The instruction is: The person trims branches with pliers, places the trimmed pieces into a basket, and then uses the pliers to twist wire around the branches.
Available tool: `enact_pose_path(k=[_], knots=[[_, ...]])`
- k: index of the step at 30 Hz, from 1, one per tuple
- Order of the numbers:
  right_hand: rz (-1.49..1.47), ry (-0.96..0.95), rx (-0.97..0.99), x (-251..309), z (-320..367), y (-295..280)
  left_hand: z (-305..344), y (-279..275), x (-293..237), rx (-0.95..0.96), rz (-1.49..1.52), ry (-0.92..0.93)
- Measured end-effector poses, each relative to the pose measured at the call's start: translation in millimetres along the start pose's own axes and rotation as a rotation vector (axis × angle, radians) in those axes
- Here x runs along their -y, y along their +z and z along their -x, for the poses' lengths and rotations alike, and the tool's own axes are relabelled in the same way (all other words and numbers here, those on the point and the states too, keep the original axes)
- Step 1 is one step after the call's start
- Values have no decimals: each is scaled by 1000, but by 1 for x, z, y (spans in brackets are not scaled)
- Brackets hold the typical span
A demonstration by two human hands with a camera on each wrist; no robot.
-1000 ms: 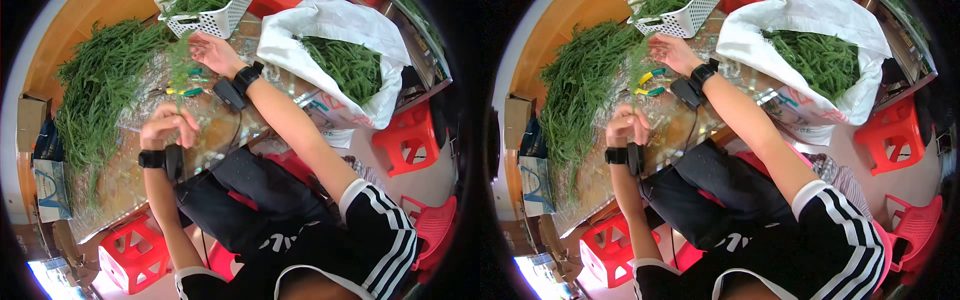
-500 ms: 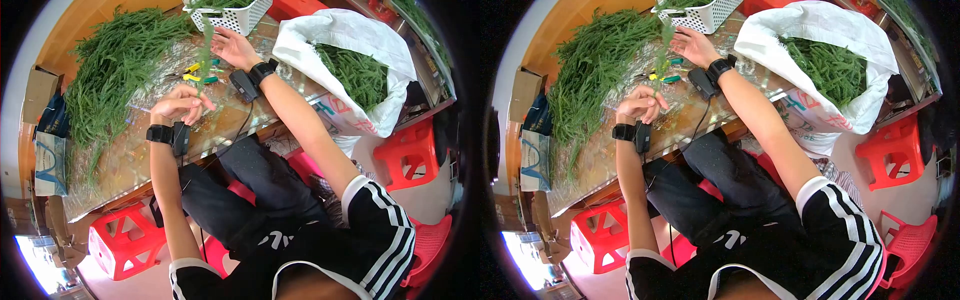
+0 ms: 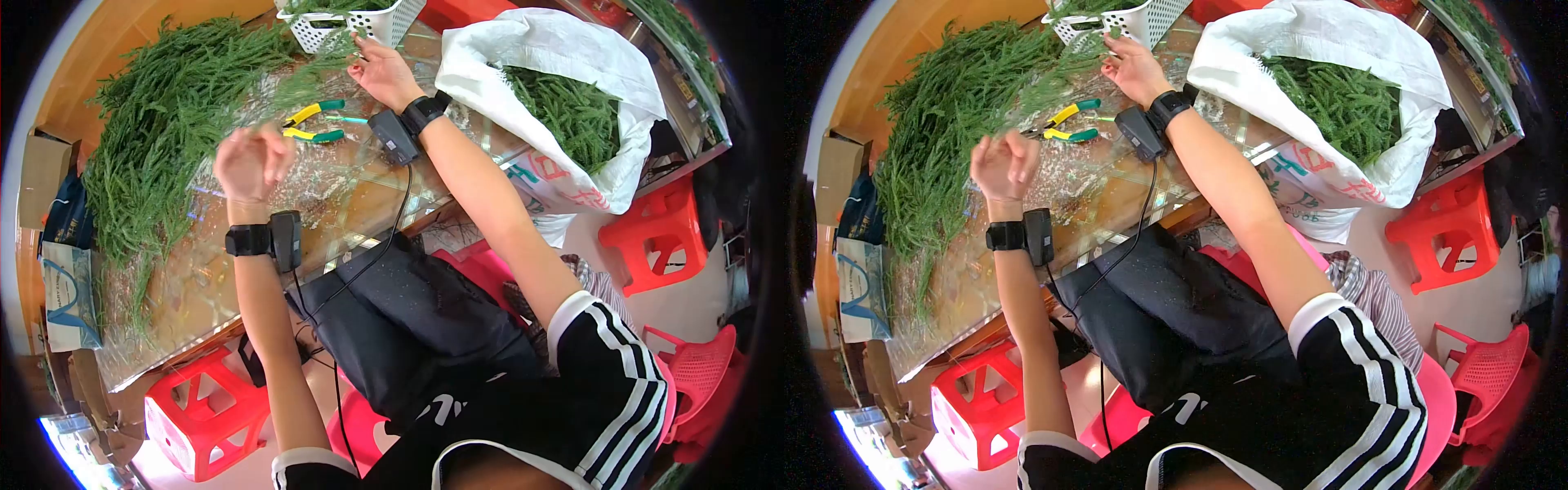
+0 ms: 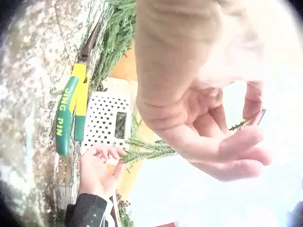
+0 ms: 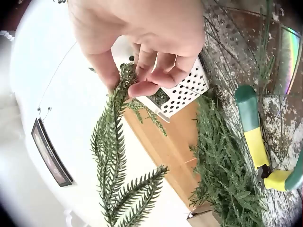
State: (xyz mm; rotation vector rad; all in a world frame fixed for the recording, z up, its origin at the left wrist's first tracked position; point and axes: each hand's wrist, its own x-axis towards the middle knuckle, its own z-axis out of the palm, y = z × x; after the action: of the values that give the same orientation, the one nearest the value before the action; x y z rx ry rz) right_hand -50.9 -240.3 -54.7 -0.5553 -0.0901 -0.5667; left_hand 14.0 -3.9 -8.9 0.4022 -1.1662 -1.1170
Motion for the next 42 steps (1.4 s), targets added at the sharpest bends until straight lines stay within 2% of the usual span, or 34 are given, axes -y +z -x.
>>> enact_pose_path(k=[3, 4, 7, 8, 11, 12, 15, 20, 23, 28, 31, 32, 35, 39, 42], knots=[[3, 27, 1, 2, 1, 6, 4, -6, -10, -393, -6, 81], [5, 16, 7, 3, 1, 9, 5, -11, -13, -382, -10, 81], [18, -36, -114, 5, 4, 11, 5, -20, -5, -882, -89, 185], [24, -42, -116, 7, 4, 11, 4, -22, -4, -876, -84, 185], [-6, -46, -95, 6, 2, 10, 6, -29, 1, -1038, -244, 264], [-2, -43, -93, 6, 0, 10, 7, -33, 1, -1039, -241, 270], [-54, -44, -59, 5, -1, 11, 16, -45, -1, -870, -183, 81], [-123, -4, -66, 6, 0, 18, 4, -31, 3, -914, -222, -13], [-145, 9, -70, 4, -2, 19, 2, -30, 1, -1001, -251, -86], [-154, 24, -53, 3, -3, 23, 3, -30, 2, -1076, -219, -15], [-119, 37, -57, 3, -2, 24, 5, -33, 3, -1112, -317, 163], [-120, 38, -57, 3, -1, 24, 7, -34, 2, -1113, -317, 163], [-112, 17, -82, 4, -2, 26, 12, -39, -2, -935, -266, 191], [-78, -9, -136, 2, -3, 27, 7, -35, -2, -930, -165, 291], [-66, 1, -100, 1, -3, 27, 10, -38, -3, -899, -99, 341]])
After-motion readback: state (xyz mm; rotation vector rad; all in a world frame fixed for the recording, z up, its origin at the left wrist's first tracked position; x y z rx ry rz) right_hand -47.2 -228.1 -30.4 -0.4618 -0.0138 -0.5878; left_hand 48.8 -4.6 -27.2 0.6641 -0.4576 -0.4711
